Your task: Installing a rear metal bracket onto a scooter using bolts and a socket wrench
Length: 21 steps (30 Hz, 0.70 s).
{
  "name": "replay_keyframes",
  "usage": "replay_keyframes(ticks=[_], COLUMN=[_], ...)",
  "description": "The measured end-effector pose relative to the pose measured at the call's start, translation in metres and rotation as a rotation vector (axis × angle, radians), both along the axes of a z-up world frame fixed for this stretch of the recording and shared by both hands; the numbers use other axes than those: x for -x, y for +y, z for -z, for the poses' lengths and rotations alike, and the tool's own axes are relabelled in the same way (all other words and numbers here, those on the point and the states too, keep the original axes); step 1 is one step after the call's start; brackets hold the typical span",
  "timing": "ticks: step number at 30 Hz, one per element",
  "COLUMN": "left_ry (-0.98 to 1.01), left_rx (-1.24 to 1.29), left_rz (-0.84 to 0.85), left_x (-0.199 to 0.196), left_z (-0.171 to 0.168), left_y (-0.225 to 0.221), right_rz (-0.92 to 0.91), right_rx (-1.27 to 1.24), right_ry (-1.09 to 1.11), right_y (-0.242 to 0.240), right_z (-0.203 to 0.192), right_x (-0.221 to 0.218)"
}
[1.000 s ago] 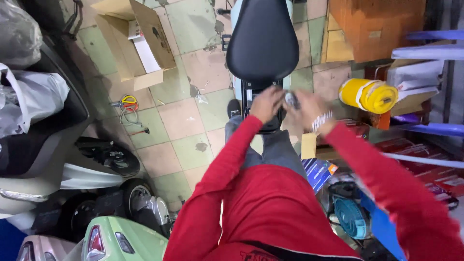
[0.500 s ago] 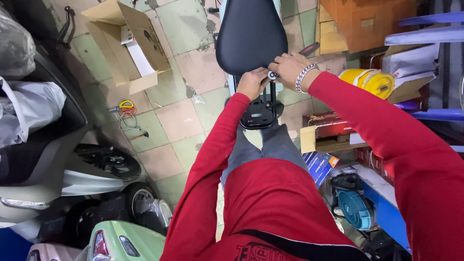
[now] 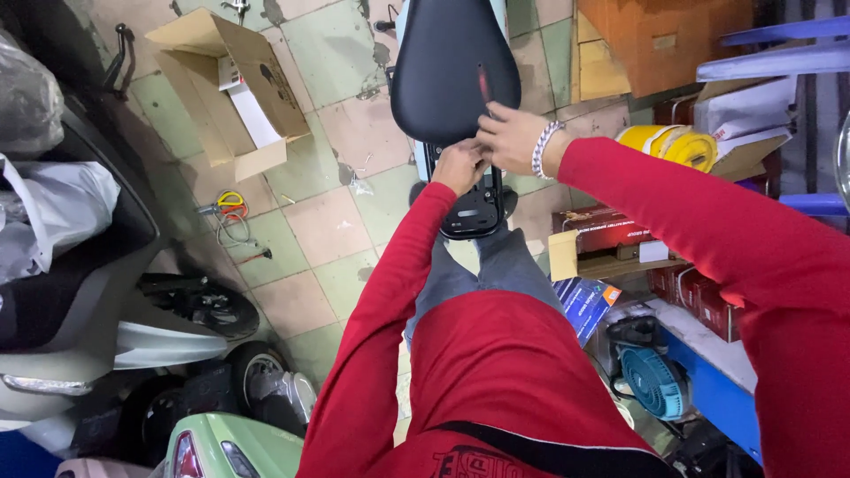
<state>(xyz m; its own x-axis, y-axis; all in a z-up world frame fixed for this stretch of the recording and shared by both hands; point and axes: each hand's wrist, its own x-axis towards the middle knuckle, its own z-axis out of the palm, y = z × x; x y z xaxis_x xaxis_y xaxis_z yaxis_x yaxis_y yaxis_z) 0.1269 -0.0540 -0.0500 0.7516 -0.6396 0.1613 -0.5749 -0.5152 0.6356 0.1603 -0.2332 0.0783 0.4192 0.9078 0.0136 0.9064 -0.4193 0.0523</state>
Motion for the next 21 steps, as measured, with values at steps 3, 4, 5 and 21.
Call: replay_keyframes(ticks=[3,4,5,21], left_ry=[-0.021,0.032,0.084,0.069], left_rx=[0.068,0.117,0.166,0.114], left_rz=[-0.02,-0.039,-0.059,-0.126], left_x=[0.008,0.007,0.007,0.013], left_z=[0.019,0.016,0.013,0.015], left_y=[-0.001,0.001,0.004,-0.008], right_rz=[0.0,0.162,0.324,0.67], right_rx=[-0.016,0.111,0.239,0.37], right_ry=[0.005,0.088,0.17,0.286], right_y=[0.005,0.002,-0.001,0.03], right_z=[-0.004,0.0,0.004,0.0], right_x=[0.012,0.018,0.023,0.039])
